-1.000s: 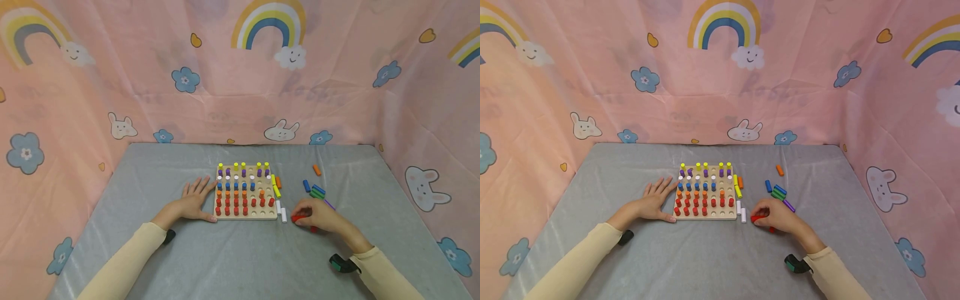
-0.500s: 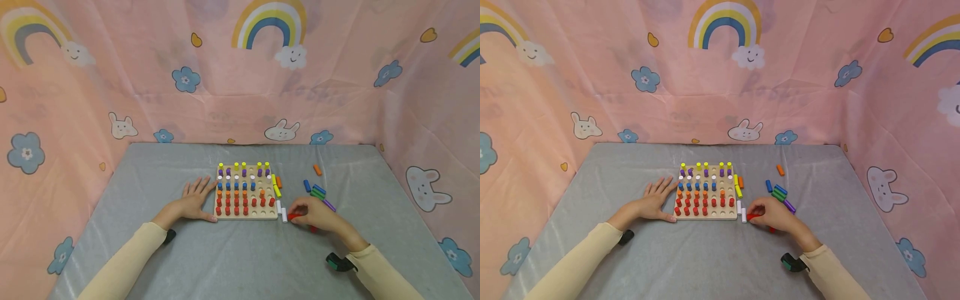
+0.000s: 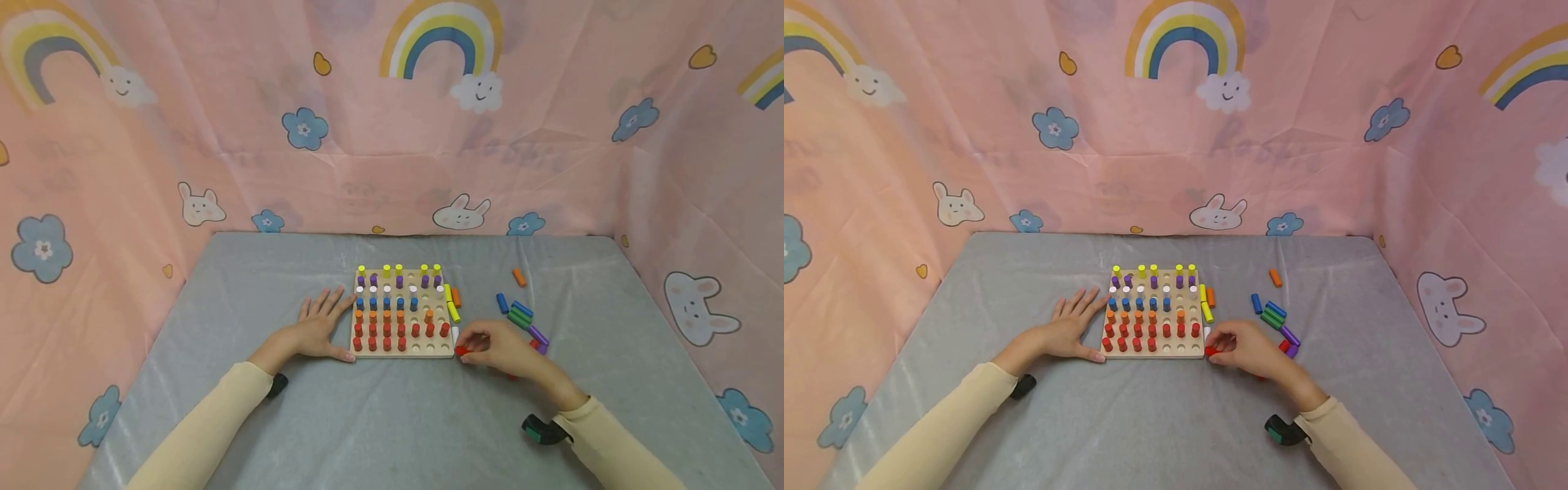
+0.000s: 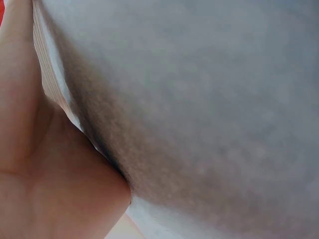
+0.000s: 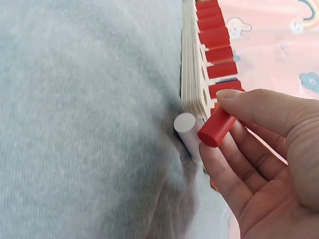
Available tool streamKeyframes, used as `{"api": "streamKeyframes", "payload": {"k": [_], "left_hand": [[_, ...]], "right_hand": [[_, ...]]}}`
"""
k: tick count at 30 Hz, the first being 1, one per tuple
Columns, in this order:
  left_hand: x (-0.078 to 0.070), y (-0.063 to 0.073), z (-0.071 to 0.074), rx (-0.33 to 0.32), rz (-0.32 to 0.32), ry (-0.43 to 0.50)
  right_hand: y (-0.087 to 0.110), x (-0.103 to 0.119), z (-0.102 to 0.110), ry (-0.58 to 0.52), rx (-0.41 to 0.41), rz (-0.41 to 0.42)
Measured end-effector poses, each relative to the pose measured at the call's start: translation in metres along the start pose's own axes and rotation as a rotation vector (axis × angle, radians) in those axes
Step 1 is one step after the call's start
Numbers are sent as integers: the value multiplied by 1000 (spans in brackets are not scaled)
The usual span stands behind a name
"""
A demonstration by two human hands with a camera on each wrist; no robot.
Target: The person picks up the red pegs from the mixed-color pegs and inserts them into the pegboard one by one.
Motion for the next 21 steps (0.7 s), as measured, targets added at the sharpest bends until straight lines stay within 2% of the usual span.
{"api": "streamKeyframes", "payload": {"k": [12, 21], "left_hand": [[-2, 1, 3, 20, 18, -24], [-6, 3, 4, 13, 31, -39]], "right_hand": [[-6, 6, -7, -41, -6, 38], [-11, 12, -12, -95, -16, 28]]}}
Point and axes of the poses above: each hand's wrist, its own y-axis away from the middle knuckle, its own z-axis out of the back of the hand, x = y × z, the point moved 4 cm from there along -y, towards the middle knuckle, and after that the axes turned 6 degrees about x, right-handed, at the moved point
